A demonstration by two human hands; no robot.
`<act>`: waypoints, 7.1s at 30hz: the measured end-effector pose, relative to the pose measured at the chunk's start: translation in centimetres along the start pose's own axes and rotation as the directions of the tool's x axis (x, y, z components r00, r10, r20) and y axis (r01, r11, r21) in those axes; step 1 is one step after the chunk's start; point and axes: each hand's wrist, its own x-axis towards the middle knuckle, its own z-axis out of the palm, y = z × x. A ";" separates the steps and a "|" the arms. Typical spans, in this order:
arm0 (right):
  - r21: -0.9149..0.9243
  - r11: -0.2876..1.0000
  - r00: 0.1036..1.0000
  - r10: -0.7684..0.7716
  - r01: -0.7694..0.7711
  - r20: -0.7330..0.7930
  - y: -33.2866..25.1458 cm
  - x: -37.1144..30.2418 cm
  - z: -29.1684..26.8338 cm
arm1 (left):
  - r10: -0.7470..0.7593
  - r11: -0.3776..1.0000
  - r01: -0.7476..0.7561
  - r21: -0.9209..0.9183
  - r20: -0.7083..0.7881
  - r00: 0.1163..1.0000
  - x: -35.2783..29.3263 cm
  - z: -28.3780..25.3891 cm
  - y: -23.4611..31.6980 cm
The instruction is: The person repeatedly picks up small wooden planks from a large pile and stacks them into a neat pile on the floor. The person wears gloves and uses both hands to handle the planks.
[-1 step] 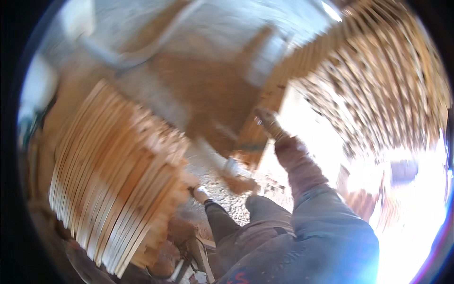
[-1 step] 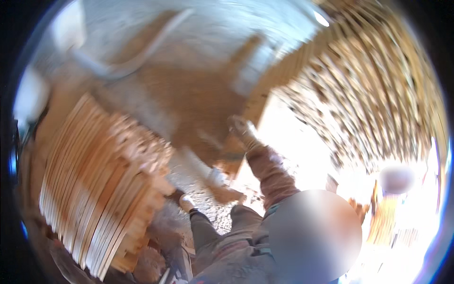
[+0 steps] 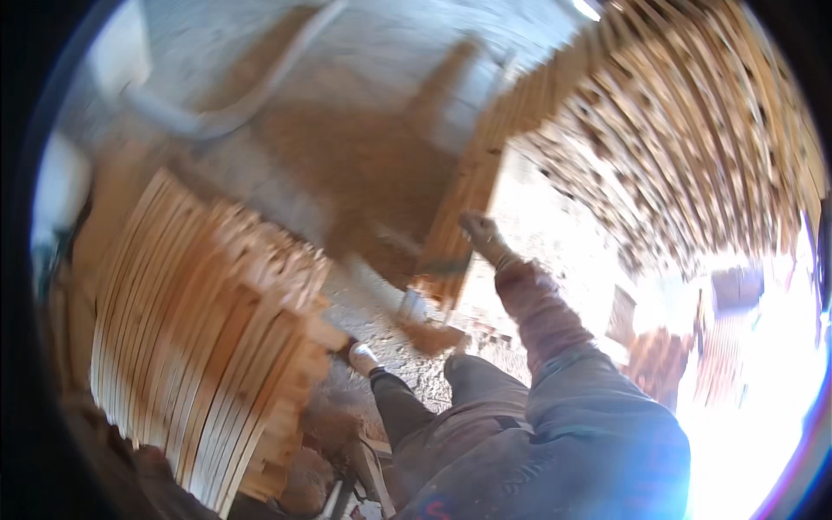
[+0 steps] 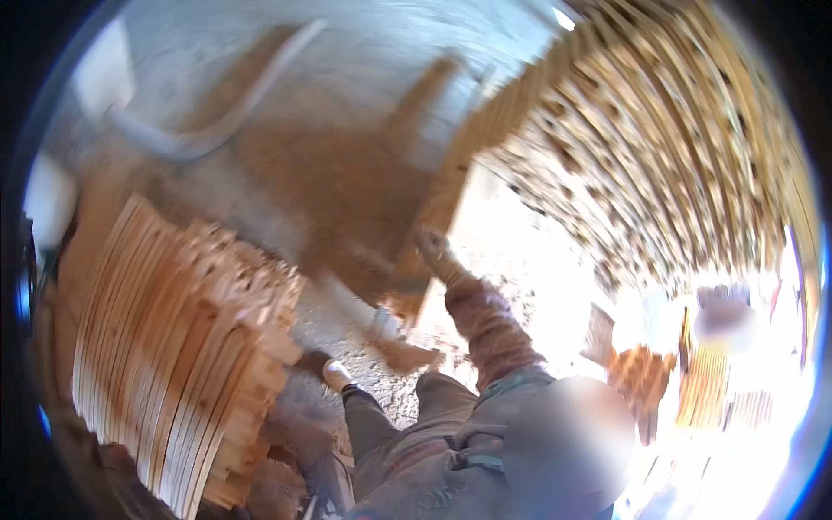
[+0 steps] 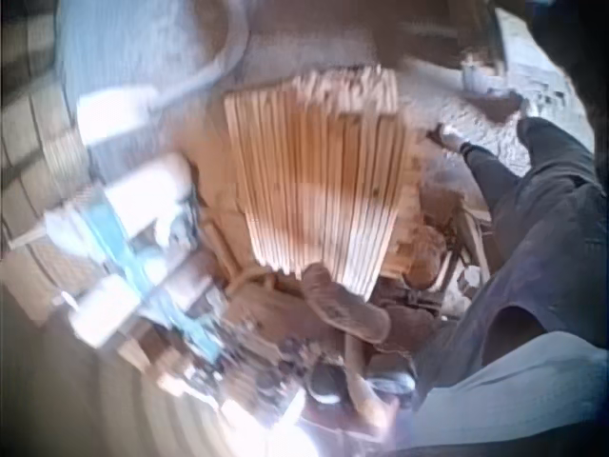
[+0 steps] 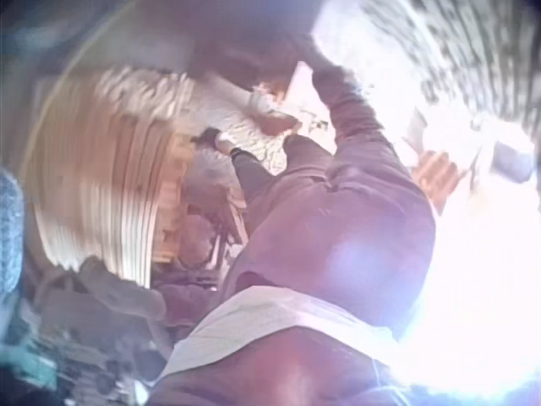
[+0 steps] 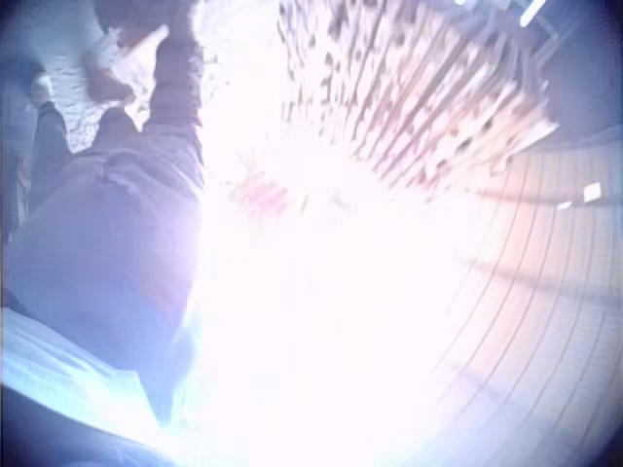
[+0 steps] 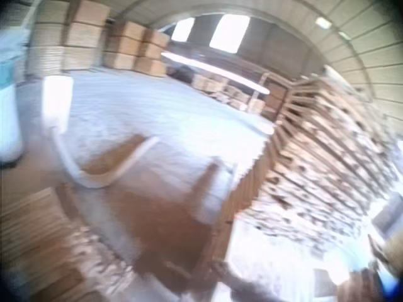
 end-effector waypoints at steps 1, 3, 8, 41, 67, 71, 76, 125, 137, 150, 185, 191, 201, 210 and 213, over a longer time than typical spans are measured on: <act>-0.133 0.991 0.991 -0.027 0.009 -0.135 4.0 -3.0 -4.2 | -0.024 0.997 0.038 -0.068 0.195 0.980 -3.2 5.6 4.4; -0.146 0.981 0.976 0.101 -0.130 -0.192 3.7 -8.9 -10.2 | -0.051 0.981 0.151 -0.119 0.594 0.803 -9.8 14.5 12.2; -0.209 0.900 0.820 0.226 -0.382 -0.526 16.4 -16.8 -28.8 | 0.039 0.985 0.160 -0.071 0.980 0.194 -22.4 37.0 24.0; 0.731 0.642 0.762 0.587 -0.232 -0.273 30.7 -20.0 -56.6 | 0.081 0.996 -0.009 -0.089 0.854 0.515 -35.4 73.2 22.5; 0.624 0.763 0.655 0.561 -0.171 -0.506 31.3 -32.9 -67.0 | -0.034 0.999 0.006 0.038 0.946 -0.324 -63.0 67.7 38.5; 0.399 0.867 0.566 0.497 -0.297 -0.658 32.6 -34.2 -72.1 | 0.066 0.998 0.000 -0.070 0.928 -0.366 -83.4 71.2 40.0; 0.204 0.756 0.523 0.596 -0.622 -0.609 38.9 -34.5 -73.0 | -0.003 0.961 -0.263 -0.087 0.946 -0.325 -94.5 72.1 38.4; 0.779 0.604 0.852 0.487 -0.168 -0.194 29.3 -16.2 -41.1 | -0.196 0.934 0.280 0.223 0.973 -0.123 -46.7 72.2 28.7; -0.269 0.629 0.656 0.532 -0.729 -0.535 22.5 -16.8 -42.5 | 0.133 0.863 -0.501 0.060 0.931 0.340 -42.6 72.0 28.0; 0.764 0.617 0.879 0.454 -0.189 -0.149 24.0 -14.4 -33.7 | 0.128 0.971 -0.212 -0.109 0.989 0.079 -39.8 71.1 27.7; 0.470 0.702 0.382 0.697 -0.536 -0.606 41.0 -40.1 -76.6 | 0.216 0.818 -0.514 -0.259 0.966 -0.144 -92.0 76.1 32.1; 0.103 0.785 0.434 0.441 -0.611 -0.786 46.6 -41.6 -78.0 | 0.310 0.853 -0.244 -0.461 0.825 -0.473 -80.4 72.2 32.8; -0.760 0.645 0.981 -0.079 -0.084 -0.175 25.6 -12.5 -53.8 | 0.045 0.113 -0.922 -0.371 0.929 -0.368 -47.9 60.9 20.3; -0.897 0.358 0.957 0.219 -0.261 -0.191 25.3 8.2 -42.1 | 0.185 0.242 -0.849 -0.469 0.882 -0.434 -43.2 58.0 28.2; -0.911 0.404 0.948 0.313 -0.076 0.060 23.5 7.6 -42.9 | 0.161 0.327 -0.853 -0.407 0.913 -0.374 -36.9 56.4 29.4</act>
